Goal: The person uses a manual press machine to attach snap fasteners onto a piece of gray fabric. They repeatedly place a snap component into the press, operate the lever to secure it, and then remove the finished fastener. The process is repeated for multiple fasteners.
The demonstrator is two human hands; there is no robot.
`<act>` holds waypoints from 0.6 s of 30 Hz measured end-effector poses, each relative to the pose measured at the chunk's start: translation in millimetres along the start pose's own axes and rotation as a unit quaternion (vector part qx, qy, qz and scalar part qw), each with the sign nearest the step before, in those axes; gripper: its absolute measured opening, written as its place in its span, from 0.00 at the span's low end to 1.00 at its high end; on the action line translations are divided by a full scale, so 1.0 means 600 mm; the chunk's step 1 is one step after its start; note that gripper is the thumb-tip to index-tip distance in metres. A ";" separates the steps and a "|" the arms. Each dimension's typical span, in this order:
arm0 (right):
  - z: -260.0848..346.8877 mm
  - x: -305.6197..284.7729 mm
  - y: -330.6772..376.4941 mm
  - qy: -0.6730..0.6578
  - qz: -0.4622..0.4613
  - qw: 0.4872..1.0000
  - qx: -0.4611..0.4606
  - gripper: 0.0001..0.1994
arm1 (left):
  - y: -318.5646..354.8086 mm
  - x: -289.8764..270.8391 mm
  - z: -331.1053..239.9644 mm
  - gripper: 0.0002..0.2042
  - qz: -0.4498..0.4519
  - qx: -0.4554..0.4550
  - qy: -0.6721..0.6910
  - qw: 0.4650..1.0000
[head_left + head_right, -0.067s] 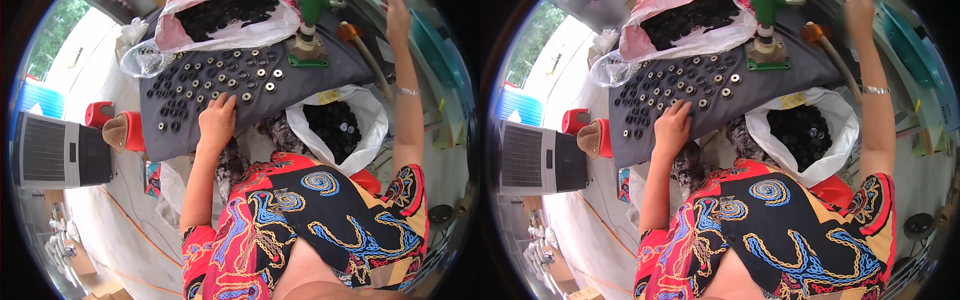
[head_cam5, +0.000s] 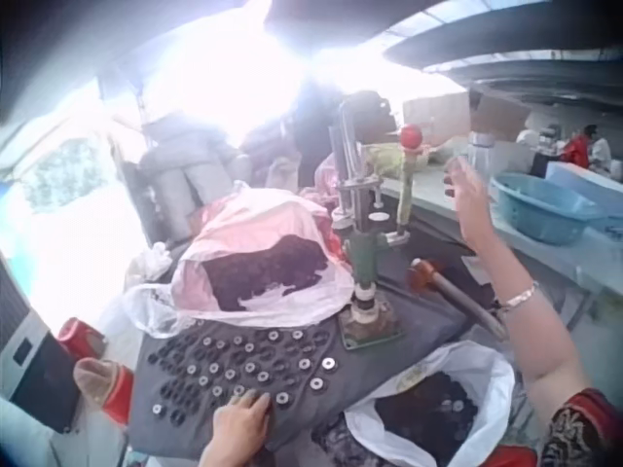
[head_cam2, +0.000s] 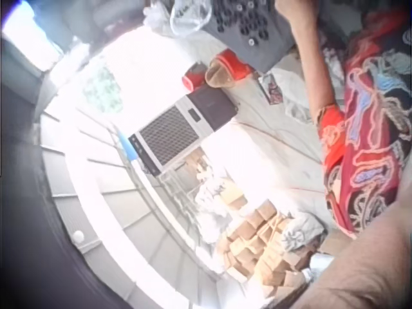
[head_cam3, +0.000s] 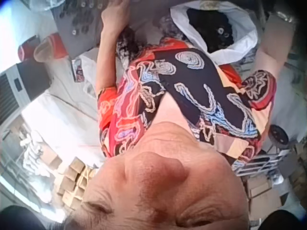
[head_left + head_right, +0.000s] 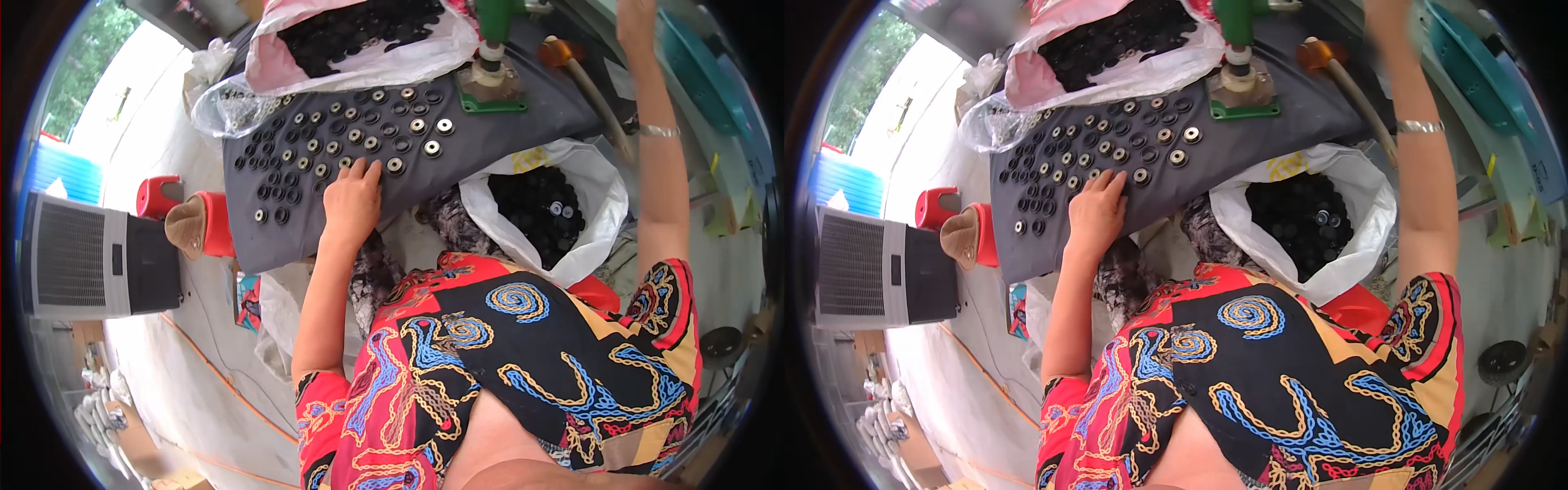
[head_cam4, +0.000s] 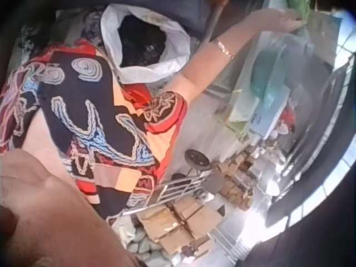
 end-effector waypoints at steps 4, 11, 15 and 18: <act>0.070 0.047 -0.049 -0.284 0.027 0.959 0.004 0.24 | -0.012 0.005 0.003 0.16 0.067 -0.002 -0.028 0.997; 0.081 0.089 -0.102 -0.218 0.005 0.974 -0.064 0.17 | -0.013 -0.013 0.004 0.17 0.001 -0.075 0.241 0.968; 0.098 0.085 -0.101 -0.209 0.015 0.977 -0.038 0.15 | -0.010 0.013 -0.011 0.17 -0.056 -0.155 0.385 0.908; 0.099 0.089 -0.097 -0.256 0.005 0.966 -0.028 0.14 | -0.012 0.043 -0.024 0.16 -0.098 -0.156 0.421 0.888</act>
Point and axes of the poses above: each hand's wrist, its own y-axis away from the middle knuckle, its own x-axis out of the palm, z = x × y, the point moved 3 cm from there along -y, towards the middle knuckle, and after that the axes turned 13 degrees about -x, right-handed, at the moved point
